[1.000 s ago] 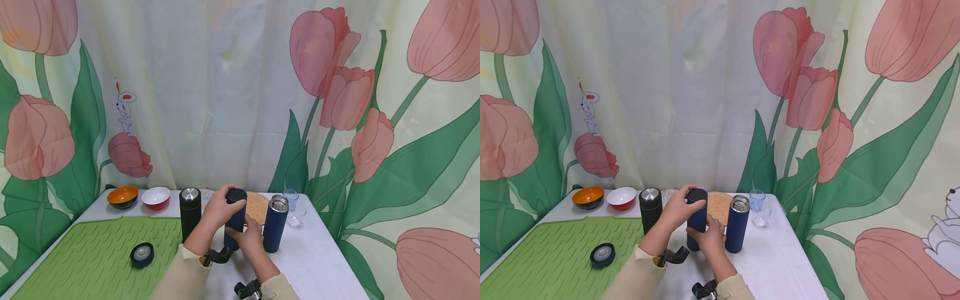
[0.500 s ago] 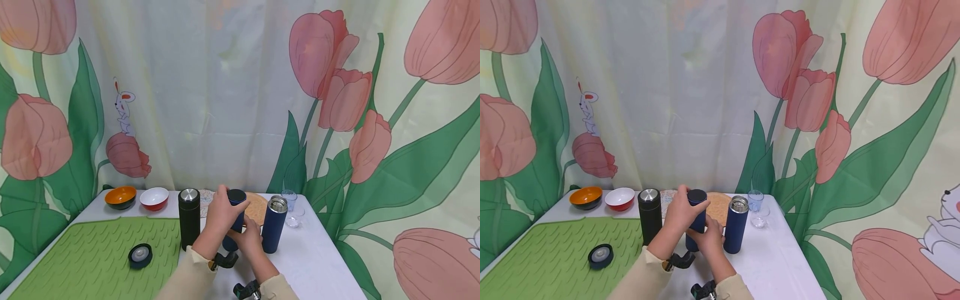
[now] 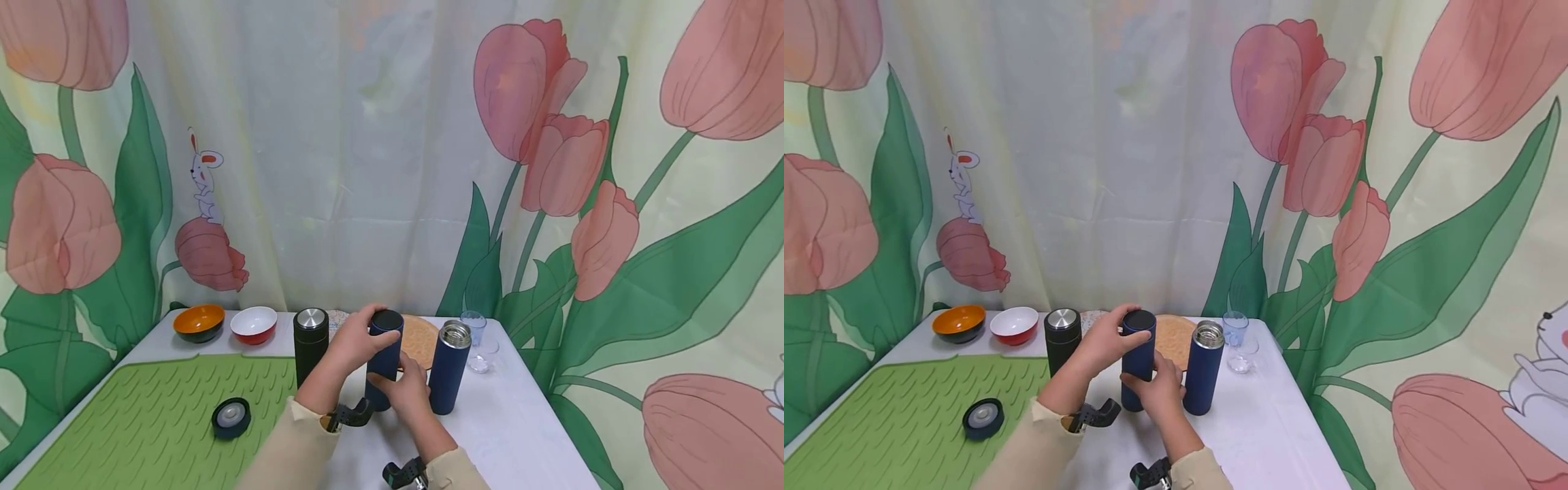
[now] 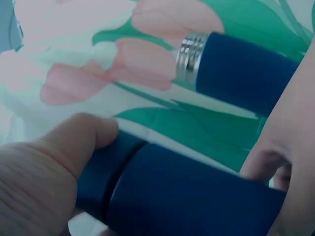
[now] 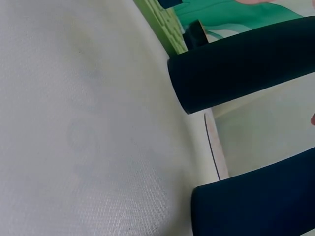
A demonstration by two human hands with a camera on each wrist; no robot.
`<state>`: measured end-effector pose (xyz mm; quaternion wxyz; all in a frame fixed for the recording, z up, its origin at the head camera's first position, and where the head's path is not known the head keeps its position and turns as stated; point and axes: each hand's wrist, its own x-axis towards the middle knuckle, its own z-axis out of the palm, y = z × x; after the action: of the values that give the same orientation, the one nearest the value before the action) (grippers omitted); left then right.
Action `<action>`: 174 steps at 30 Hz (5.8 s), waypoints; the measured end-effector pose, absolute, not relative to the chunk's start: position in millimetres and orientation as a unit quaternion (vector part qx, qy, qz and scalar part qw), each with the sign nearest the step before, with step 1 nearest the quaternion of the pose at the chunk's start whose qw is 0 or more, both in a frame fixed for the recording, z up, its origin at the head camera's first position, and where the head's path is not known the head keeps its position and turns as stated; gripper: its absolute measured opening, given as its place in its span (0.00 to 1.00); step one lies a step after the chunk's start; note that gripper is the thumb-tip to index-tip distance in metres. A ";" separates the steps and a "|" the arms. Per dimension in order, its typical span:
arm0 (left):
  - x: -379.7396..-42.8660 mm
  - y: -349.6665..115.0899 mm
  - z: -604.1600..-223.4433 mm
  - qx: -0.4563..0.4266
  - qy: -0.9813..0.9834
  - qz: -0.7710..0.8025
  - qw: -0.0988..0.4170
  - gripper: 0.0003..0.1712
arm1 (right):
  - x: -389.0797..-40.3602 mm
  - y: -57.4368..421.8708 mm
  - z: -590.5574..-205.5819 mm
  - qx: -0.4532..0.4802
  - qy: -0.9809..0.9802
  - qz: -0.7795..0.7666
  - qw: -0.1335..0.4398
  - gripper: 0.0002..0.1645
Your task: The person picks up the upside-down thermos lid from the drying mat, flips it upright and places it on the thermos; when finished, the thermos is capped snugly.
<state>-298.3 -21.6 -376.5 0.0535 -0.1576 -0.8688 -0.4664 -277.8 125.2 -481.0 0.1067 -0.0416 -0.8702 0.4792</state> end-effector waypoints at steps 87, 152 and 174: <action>-285.1 10.6 -381.7 -0.033 -0.889 -0.435 0.135 0.50 | -282.6 129.8 -485.4 -0.019 -0.864 0.496 0.084 0.42; -238.6 -263.1 -471.8 0.046 -0.990 -0.120 -0.055 0.72 | -278.5 126.9 -489.1 -0.035 -0.856 0.504 0.112 0.45; -225.0 -224.2 -462.1 -0.012 -0.984 -0.173 0.035 0.57 | -278.3 126.1 -488.4 -0.051 -0.853 0.508 0.110 0.46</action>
<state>-225.0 -224.2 -462.1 0.0345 -0.0125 -0.9842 -0.1731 -278.3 126.1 -488.4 0.1096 -0.0513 -0.8531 0.5076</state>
